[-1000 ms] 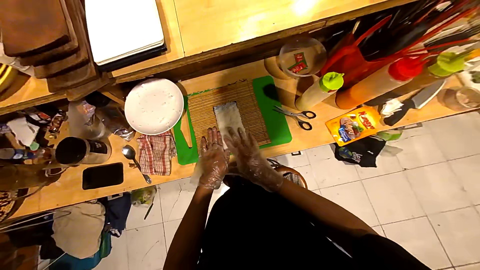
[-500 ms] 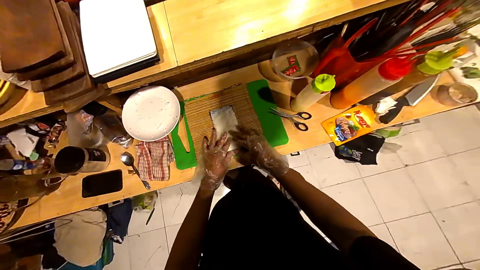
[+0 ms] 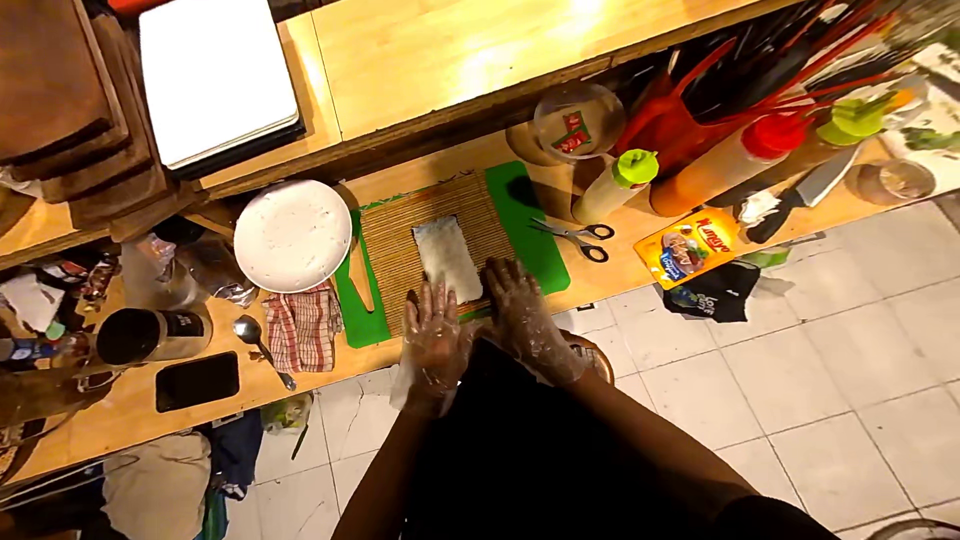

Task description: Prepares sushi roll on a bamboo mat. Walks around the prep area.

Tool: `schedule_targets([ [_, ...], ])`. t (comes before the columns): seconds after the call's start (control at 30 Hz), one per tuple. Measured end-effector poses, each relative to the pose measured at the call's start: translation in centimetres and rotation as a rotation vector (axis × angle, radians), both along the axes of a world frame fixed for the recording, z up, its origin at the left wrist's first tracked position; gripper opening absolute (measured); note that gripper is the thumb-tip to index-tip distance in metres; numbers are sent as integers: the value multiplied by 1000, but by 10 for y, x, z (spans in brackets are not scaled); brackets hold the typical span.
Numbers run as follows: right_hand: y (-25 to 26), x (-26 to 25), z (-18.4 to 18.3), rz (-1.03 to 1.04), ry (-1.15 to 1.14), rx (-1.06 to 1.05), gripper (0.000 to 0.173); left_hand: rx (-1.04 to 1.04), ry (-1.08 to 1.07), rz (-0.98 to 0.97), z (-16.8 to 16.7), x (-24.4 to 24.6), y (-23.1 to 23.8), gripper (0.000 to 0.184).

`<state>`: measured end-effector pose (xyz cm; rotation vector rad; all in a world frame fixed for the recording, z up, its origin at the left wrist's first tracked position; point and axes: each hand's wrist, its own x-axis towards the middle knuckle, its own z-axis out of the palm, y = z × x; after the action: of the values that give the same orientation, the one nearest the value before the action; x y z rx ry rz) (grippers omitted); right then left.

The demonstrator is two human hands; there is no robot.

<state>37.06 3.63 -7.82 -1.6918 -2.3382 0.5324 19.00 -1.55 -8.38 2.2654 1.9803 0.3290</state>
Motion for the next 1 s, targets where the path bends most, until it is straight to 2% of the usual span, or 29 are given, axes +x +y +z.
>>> schedule_targets([
  [0.13, -6, -16, -3, 48, -58, -12, 80, -106, 51, -74, 7, 22, -1, 67],
  [0.2, -5, -16, -2, 54, -65, -32, 81, -113, 57, -86, 8, 24, 0, 66],
  [0.27, -2, -12, 2, 19, -39, -64, 87, -6, -5, -83, 8, 20, -1, 63],
  [0.33, 2, -5, 6, -47, 60, -80, 88, 142, -93, -3, 1, 12, -1, 61],
  [0.4, 6, 4, 9, -74, 177, -46, 78, 43, -88, 127, 5, 1, 5, 69],
  [0.5, 13, 4, 7, -8, 219, 49, 66, -92, -100, 264, 4, -9, 14, 82],
  [0.73, 29, -12, -4, 131, 138, 140, 56, -94, -116, 259, -4, -11, 14, 78],
  [0.87, 31, -7, -6, 131, 176, 112, 61, -18, -147, 245, -6, -10, 15, 74],
  [1.0, 28, -2, -3, 52, 176, 74, 76, -50, -98, 276, -4, -12, 16, 78],
])
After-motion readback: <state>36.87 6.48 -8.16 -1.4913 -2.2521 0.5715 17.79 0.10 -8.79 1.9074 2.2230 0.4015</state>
